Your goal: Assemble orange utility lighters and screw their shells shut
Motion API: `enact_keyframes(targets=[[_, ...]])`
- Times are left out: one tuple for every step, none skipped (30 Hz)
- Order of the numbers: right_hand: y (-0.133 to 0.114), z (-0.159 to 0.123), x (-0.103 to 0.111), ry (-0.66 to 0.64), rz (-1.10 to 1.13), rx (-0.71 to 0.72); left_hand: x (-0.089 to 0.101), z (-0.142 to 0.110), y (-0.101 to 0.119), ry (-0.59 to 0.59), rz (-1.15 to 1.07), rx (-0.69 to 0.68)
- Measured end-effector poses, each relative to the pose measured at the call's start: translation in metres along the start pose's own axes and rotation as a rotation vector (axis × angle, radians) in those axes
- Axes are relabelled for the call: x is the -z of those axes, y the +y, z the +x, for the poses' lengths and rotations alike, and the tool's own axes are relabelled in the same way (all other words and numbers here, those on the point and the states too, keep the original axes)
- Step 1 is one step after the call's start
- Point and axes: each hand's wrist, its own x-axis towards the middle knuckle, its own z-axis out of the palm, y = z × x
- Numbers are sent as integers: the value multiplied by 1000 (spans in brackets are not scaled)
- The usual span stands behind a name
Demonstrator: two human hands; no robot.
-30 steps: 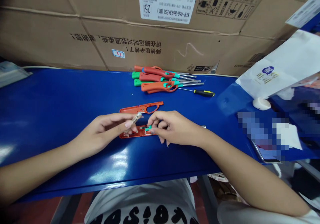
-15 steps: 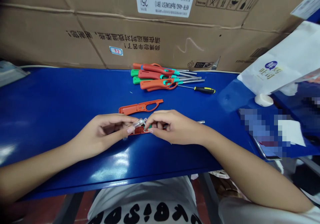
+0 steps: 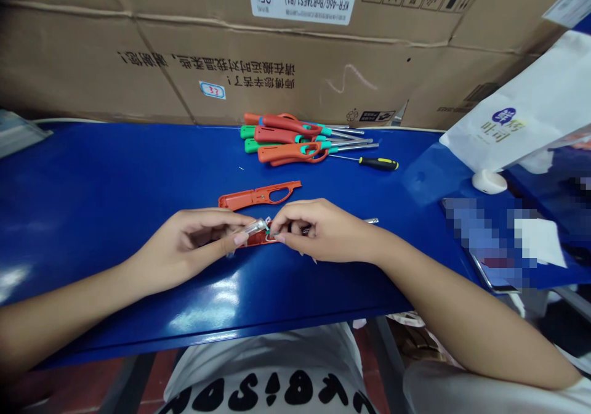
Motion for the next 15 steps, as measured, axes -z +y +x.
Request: enact_keyframes(targets=[[1, 0, 0, -11, 33, -36, 0, 0, 0, 2, -7, 2], [1, 0, 0, -21, 71, -76, -1, 0, 0, 4, -13, 5], [2, 0, 0, -25, 113, -112, -1, 0, 0, 5, -18, 10], [2, 0, -1, -25, 154, -137, -1, 0, 0, 5, -23, 13], [2, 0, -1, -22, 193, -149, -1, 0, 0, 2, -27, 15], [2, 1, -2, -16, 225, -149, 0, 0, 0, -2, -30, 14], [2, 1, -2, -7, 254, -141, 0, 0, 0, -9, -30, 12], [2, 2, -2, 3, 279, -132, 0, 0, -1, -14, -28, 9], [3, 3, -3, 11, 299, -122, 1, 0, -1, -17, -25, 8], [3, 3, -3, 20, 312, -115, 1, 0, -1, -19, -17, 9], [4, 4, -4, 29, 317, -112, 2, 0, -1, -18, -6, 12], [5, 4, -4, 38, 313, -112, 2, -1, -1, -15, 6, 16], [5, 5, -4, 44, 306, -115, 3, -1, -1, -15, 19, 21], [5, 5, -4, 46, 296, -120, 3, -1, 0, -20, 30, 21], [5, 5, -4, 47, 287, -124, 4, -1, 0, -29, 41, 17]])
